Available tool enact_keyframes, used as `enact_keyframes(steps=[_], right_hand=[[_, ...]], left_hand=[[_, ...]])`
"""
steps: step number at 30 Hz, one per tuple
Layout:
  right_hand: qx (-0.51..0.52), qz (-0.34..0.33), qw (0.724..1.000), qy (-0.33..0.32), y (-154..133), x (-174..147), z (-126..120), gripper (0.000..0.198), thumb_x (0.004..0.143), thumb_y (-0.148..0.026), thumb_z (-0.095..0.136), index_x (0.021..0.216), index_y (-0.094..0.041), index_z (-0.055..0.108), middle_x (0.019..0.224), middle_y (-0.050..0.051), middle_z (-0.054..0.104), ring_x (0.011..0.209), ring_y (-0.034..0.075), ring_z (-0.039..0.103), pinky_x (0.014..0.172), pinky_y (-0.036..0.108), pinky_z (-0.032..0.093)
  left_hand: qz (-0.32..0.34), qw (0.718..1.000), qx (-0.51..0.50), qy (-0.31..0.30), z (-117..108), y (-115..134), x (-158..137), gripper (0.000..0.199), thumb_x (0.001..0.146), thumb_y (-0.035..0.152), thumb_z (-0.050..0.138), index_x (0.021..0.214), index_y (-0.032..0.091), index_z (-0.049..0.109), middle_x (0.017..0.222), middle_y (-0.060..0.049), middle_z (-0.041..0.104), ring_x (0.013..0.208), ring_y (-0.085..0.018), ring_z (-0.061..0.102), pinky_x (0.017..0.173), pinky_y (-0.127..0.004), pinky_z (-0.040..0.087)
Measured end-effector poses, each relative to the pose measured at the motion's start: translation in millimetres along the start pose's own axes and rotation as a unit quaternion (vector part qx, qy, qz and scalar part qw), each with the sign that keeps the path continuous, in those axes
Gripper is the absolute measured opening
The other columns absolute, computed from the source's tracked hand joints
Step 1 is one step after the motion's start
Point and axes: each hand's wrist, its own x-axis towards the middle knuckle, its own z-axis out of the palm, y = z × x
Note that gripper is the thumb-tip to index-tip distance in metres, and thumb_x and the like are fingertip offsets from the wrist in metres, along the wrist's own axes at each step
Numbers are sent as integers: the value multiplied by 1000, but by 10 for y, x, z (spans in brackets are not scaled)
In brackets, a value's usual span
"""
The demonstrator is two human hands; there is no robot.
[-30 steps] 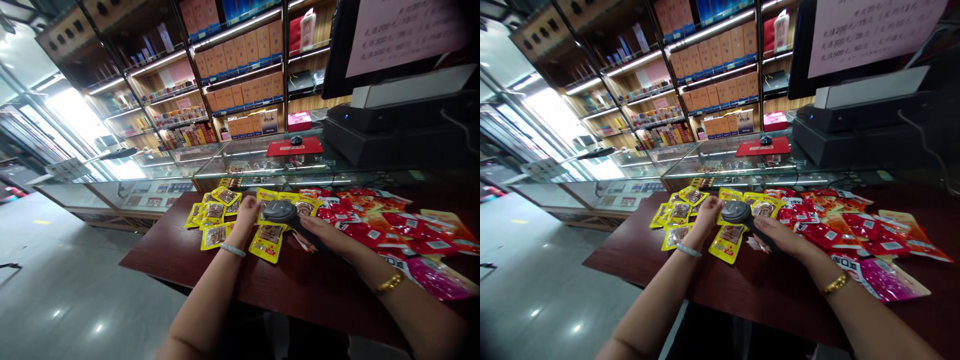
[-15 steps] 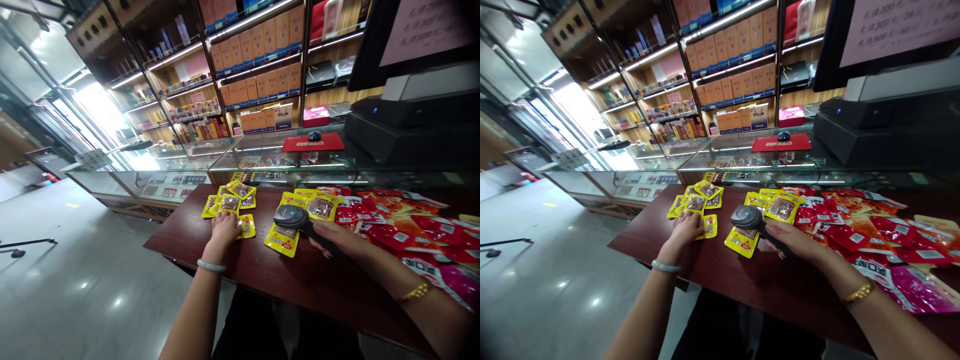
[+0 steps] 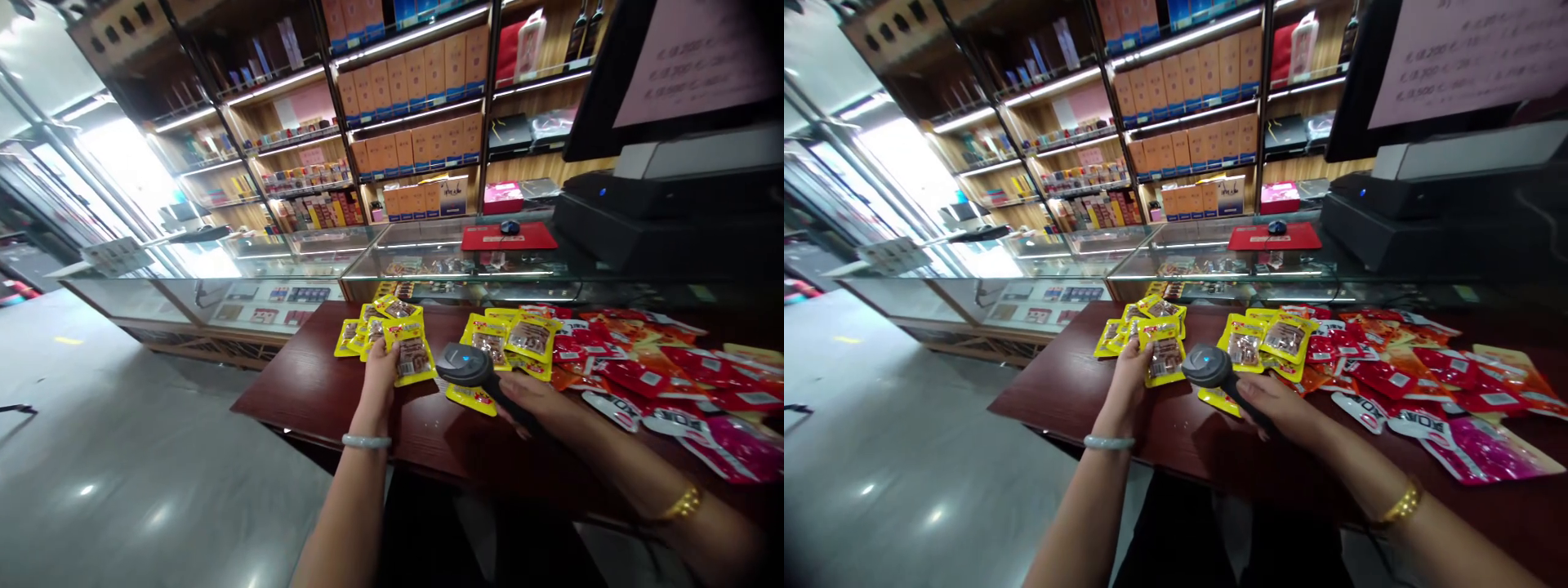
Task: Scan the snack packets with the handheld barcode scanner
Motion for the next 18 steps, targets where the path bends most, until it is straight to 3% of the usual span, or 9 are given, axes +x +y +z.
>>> enact_keyframes(steps=[3, 9, 12, 15, 18], right_hand=[[13, 1, 1000, 10, 9, -23, 215, 55, 84, -70, 61, 104, -19, 63, 63, -3, 56, 43, 9, 47, 41, 22, 40], [24, -4, 999, 32, 69, -30, 427, 56, 81, -75, 59, 84, -19, 59, 60, -3, 54, 41, 8, 43, 40, 22, 35], [44, -6, 997, 57, 134, -69, 430, 56, 83, -74, 58, 88, -19, 59, 60, -4, 52, 41, 7, 41, 41, 21, 34], [85, -1, 991, 99, 191, -160, 395, 53, 84, -72, 58, 95, -20, 57, 60, -5, 52, 41, 8, 41, 41, 21, 34], [113, -9, 980, 164, 225, -256, 342, 48, 84, -69, 60, 91, -21, 53, 60, -5, 52, 43, 9, 42, 43, 22, 36]], left_hand=[[-25, 994, -106, -23, 110, 5, -61, 53, 69, 54, 70, 105, 18, 57, 99, -8, 73, 86, -20, 70, 78, -35, 57], [-37, 992, -116, -31, 257, 109, -173, 40, 71, 47, 69, 99, 19, 59, 92, -6, 73, 84, -21, 71, 75, -35, 57], [-47, 986, -147, -60, 348, 173, -180, 36, 72, 40, 69, 99, 18, 60, 95, -7, 75, 85, -22, 72, 77, -35, 57], [-58, 979, -171, -99, 562, 217, -136, 34, 74, 33, 71, 102, 17, 60, 96, -7, 76, 85, -21, 72, 80, -35, 57], [-59, 966, -182, -173, 911, 221, -101, 37, 78, 32, 70, 110, 16, 61, 104, -10, 76, 91, -22, 73, 85, -36, 57]])
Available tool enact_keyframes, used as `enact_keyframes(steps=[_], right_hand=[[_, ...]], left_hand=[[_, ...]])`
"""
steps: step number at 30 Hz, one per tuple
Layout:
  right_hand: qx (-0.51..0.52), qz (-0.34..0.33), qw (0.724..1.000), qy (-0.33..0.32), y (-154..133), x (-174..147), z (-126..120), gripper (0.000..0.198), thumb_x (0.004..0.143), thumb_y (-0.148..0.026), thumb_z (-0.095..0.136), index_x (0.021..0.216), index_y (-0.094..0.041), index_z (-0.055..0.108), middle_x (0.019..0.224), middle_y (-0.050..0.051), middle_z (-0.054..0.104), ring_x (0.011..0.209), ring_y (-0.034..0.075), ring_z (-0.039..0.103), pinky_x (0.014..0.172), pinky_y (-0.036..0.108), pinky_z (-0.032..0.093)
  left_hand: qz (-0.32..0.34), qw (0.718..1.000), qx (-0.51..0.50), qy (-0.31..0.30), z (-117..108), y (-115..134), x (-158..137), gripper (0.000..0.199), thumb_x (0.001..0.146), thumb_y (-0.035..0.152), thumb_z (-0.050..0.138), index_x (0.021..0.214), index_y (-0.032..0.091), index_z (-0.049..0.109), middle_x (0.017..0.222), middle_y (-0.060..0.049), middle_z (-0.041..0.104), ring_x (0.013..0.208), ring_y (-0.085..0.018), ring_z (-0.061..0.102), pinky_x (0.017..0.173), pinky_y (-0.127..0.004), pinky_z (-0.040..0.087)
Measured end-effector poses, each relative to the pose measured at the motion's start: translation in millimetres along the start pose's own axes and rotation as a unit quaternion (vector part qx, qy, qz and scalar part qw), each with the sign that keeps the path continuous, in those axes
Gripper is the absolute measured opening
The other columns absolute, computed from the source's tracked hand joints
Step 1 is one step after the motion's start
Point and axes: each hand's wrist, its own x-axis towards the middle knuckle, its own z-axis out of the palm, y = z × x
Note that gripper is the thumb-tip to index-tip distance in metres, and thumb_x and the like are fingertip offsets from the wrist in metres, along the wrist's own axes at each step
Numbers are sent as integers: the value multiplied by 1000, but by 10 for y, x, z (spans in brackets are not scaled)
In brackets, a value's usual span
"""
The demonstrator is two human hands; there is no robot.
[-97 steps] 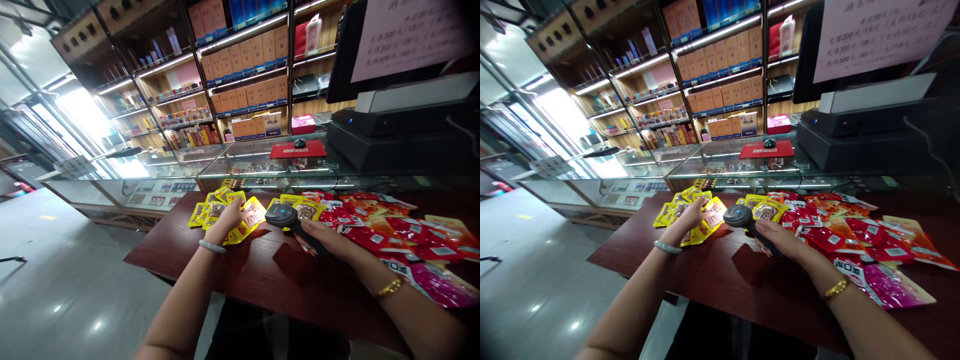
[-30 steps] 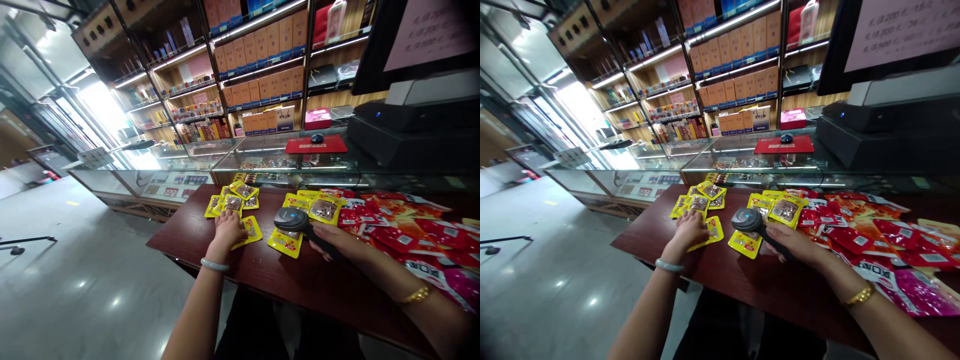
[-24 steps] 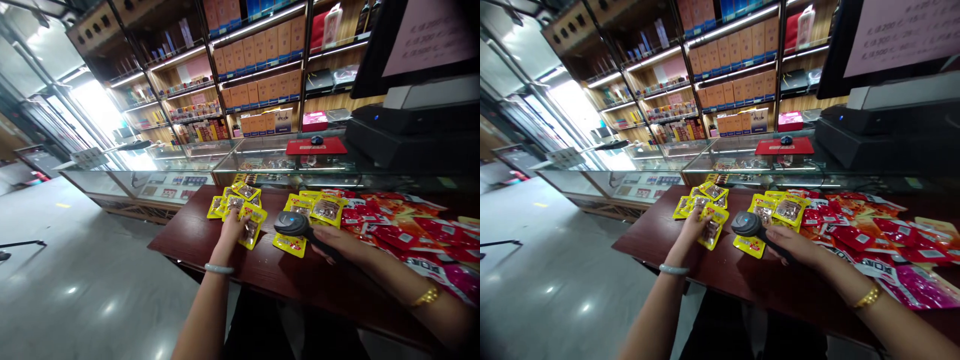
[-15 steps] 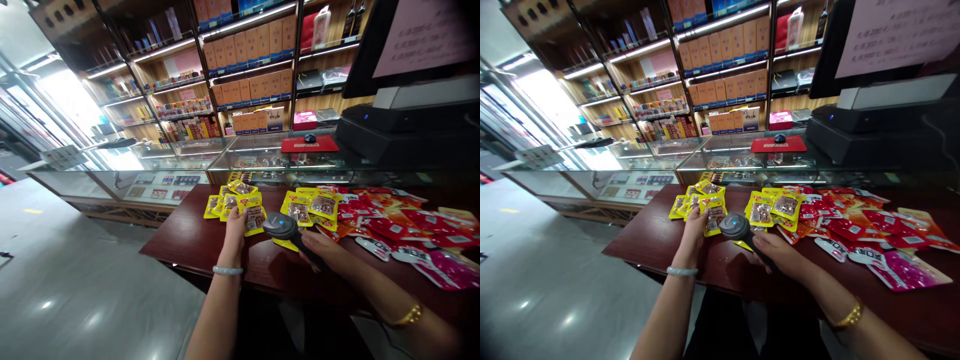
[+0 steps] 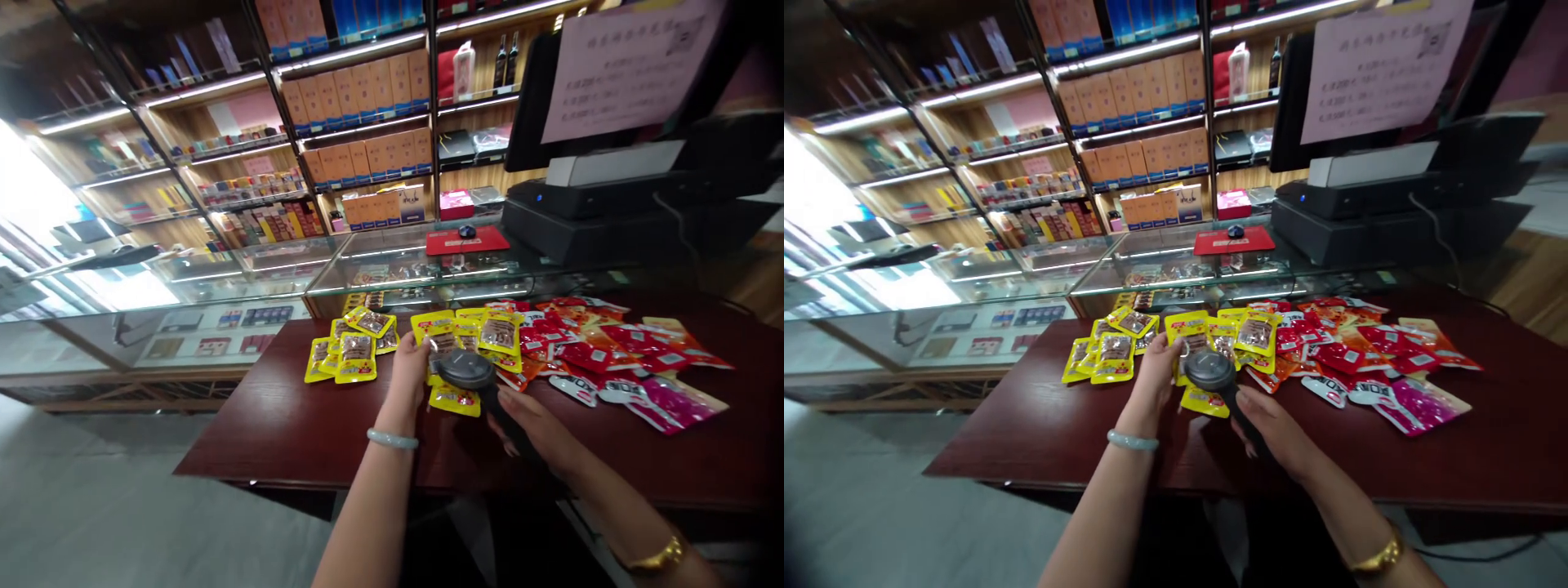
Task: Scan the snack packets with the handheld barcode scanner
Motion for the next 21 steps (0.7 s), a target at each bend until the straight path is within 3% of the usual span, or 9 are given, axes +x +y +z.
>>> enact_keyframes(steps=[2, 4, 7, 10, 13, 15, 17, 21], right_hand=[[9, -11, 999, 42, 3, -30, -53, 47, 85, -68, 60, 85, -22, 51, 59, -5, 52, 43, 9, 43, 44, 22, 38], [8, -17, 997, 72, 6, -47, -91, 48, 85, -69, 60, 82, -22, 50, 58, -5, 52, 43, 9, 43, 44, 23, 40], [-1, -14, 997, 80, 15, -58, -108, 49, 83, -70, 60, 80, -23, 51, 58, -4, 52, 43, 10, 44, 44, 25, 40], [-1, 2, 998, 60, 30, -37, -66, 49, 81, -71, 63, 81, -23, 52, 59, -4, 53, 44, 11, 45, 43, 25, 40], [10, 17, 999, 37, 38, 59, 48, 49, 80, -70, 65, 83, -22, 53, 59, -4, 55, 43, 10, 45, 43, 23, 40], [12, 20, 999, 22, 29, 168, 166, 52, 78, -71, 66, 83, -22, 52, 57, -5, 54, 41, 8, 44, 41, 22, 39], [1, 25, 1000, -1, 8, 299, 305, 56, 75, -75, 66, 81, -21, 52, 54, -6, 54, 38, 8, 43, 40, 21, 39], [-1, 17, 1000, -25, -16, 536, 535, 60, 72, -79, 64, 83, -21, 52, 51, -7, 53, 35, 7, 41, 37, 20, 39]], left_hand=[[-7, 998, 24, -54, 175, -97, 89, 45, 81, 32, 69, 121, 16, 60, 114, -13, 74, 101, -24, 71, 91, -38, 55], [3, 994, 90, -64, 243, -168, 149, 57, 81, 32, 71, 134, 17, 55, 127, -16, 68, 116, -27, 66, 97, -40, 52], [53, 969, 242, -21, 53, -133, 164, 63, 82, 32, 70, 141, 20, 51, 140, -16, 60, 130, -28, 56, 106, -40, 46], [78, 899, 428, 38, -412, 96, 85, 56, 87, 37, 65, 137, 17, 55, 138, -17, 60, 131, -30, 54, 110, -42, 39], [33, 756, 624, 194, -917, 370, -3, 63, 85, 45, 65, 137, 11, 53, 141, -24, 54, 137, -39, 44, 113, -50, 32], [-31, 691, 678, 248, -1166, 494, -20, 68, 83, 56, 62, 135, 12, 52, 145, -24, 50, 138, -41, 41, 110, -52, 34], [-81, 663, 699, 258, -1315, 558, 2, 70, 80, 62, 62, 131, 14, 53, 145, -23, 50, 136, -41, 43, 106, -50, 38], [-122, 652, 711, 234, -1431, 592, 98, 64, 74, 61, 68, 120, 18, 57, 135, -20, 59, 130, -38, 51, 101, -47, 41]])
